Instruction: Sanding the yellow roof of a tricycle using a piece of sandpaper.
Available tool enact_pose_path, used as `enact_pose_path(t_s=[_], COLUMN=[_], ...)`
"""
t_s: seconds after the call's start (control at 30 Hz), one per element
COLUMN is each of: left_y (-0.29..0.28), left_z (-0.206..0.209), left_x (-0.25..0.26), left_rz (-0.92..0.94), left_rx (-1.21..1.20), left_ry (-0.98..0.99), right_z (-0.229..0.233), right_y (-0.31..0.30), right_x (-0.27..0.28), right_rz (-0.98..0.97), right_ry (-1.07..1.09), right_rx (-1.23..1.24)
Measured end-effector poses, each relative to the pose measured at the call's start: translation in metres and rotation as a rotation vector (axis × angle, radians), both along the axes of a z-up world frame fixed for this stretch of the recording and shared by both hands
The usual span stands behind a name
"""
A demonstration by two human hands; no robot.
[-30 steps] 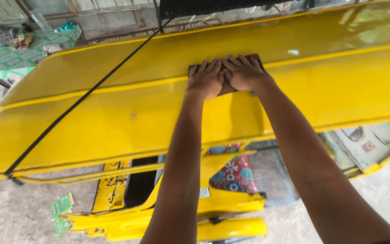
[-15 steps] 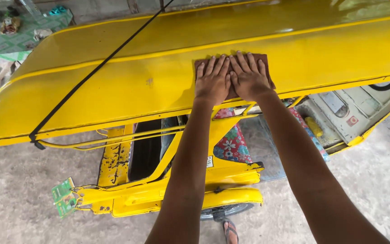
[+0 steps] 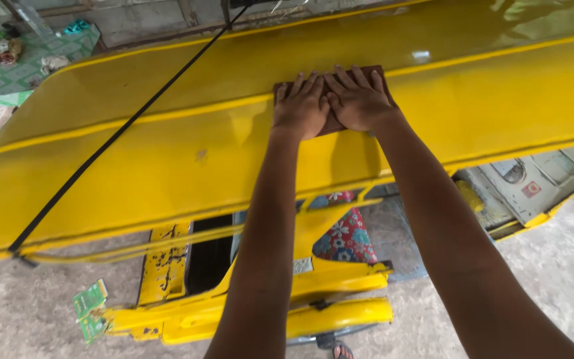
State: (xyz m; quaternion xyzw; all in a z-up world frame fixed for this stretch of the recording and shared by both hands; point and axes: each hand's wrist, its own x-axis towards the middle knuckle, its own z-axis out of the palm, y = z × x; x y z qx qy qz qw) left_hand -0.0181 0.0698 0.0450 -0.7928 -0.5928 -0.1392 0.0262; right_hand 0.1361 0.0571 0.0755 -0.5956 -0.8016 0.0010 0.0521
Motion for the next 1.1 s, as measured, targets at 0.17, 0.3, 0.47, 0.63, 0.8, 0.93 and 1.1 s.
enact_pose_path(t_s=[0.17,0.3,0.47,0.63,0.8,0.93,1.1], left_y=[0.062,0.109,0.165,0.192,0.191,0.174,0.132], left_z=[0.014,0.023,0.015,0.015,0.019,0.021,0.028], left_x=[0.001,-0.002,-0.005,-0.007,-0.005,-0.005,-0.004], left_rz=[0.048,0.089,0.142,0.163,0.196,0.199,0.152], left_rx=[-0.124,-0.242,-0.235,-0.29,-0.278,-0.267,-0.33], left_ry=[0.011,-0.002,0.005,0.022,0.047,0.022,-0.002], right_z=[0.01,0.01,0.008,0.015,0.015,0.021,0.019], right_y=[0.075,0.134,0.195,0.216,0.218,0.196,0.159], right_x=[0.001,-0.001,-0.006,-0.011,-0.011,-0.011,-0.005], right_rz=[0.026,0.102,0.135,0.114,0.115,0.109,0.112], right_ry=[-0.084,-0.186,-0.165,-0.183,-0.184,-0.196,-0.159], right_rx=[-0.06,-0.109,-0.132,-0.2,-0.171,-0.171,-0.199])
